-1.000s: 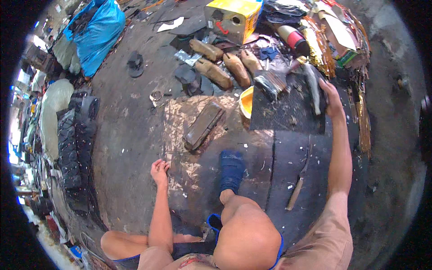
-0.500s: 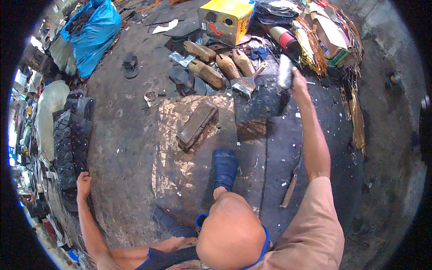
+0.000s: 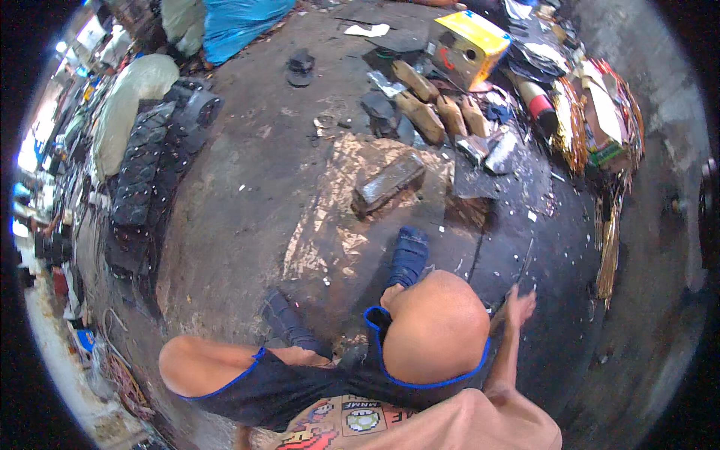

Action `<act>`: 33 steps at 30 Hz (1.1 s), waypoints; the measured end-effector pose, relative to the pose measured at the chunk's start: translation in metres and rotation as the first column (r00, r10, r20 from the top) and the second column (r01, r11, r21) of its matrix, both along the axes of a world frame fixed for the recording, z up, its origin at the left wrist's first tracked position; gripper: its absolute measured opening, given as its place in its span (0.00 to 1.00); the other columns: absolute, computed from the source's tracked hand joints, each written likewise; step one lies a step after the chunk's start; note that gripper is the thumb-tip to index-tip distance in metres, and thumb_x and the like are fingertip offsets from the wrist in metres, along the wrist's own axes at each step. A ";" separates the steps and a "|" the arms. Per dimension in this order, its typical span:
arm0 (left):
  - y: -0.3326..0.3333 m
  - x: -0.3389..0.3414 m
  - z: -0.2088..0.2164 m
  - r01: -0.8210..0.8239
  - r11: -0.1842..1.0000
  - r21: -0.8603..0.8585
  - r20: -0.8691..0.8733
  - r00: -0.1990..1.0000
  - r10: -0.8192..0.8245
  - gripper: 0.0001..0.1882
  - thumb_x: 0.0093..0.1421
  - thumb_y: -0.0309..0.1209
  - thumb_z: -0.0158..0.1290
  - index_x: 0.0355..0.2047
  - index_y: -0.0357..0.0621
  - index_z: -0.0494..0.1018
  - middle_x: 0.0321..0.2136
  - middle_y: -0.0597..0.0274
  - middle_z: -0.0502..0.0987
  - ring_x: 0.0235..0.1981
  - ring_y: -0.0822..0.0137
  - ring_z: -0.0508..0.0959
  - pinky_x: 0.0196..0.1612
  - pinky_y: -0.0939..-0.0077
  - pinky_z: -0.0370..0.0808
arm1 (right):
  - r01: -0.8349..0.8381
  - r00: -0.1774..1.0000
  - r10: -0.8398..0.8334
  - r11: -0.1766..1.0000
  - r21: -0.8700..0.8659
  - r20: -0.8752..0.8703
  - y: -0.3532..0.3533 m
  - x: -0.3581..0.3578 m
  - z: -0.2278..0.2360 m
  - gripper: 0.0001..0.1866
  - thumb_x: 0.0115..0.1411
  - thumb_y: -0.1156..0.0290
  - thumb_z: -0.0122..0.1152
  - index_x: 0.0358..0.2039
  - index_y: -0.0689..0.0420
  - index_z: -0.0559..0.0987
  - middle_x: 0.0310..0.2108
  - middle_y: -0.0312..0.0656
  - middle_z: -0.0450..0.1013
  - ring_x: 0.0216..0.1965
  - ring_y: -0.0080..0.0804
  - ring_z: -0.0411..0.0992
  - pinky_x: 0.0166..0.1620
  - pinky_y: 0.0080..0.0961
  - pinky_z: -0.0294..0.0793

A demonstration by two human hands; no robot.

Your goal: The person sits on the floor in a workshop and assembles flip-flops by hand. They pick up a flip-flop sole, attach the strap, and use a knife to trim excess material. The person repeats this process for multiple flip-flops, placing finished ones in a pile.

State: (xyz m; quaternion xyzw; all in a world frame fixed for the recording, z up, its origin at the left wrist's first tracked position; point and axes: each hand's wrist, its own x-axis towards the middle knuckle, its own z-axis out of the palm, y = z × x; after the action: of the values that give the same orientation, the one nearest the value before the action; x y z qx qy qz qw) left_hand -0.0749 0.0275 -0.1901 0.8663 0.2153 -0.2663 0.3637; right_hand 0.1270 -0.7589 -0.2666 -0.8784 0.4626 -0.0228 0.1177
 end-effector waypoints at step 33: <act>0.063 0.094 0.221 0.045 0.951 -0.305 0.366 0.928 0.073 0.13 0.68 0.29 0.59 0.49 0.35 0.82 0.49 0.46 0.83 0.46 0.59 0.86 0.50 0.70 0.84 | -0.539 0.423 0.899 0.350 0.766 -0.113 0.416 0.062 0.171 0.30 0.67 0.53 0.65 0.62 0.57 0.73 0.52 0.54 0.75 0.48 0.50 0.76 0.53 0.45 0.75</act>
State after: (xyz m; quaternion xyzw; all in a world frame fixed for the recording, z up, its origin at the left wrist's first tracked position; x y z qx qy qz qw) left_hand 0.0190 0.0906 0.0309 0.8321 0.1044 -0.1244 0.5303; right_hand 0.1890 -0.3428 -0.0953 -0.8629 -0.0090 0.4284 0.2679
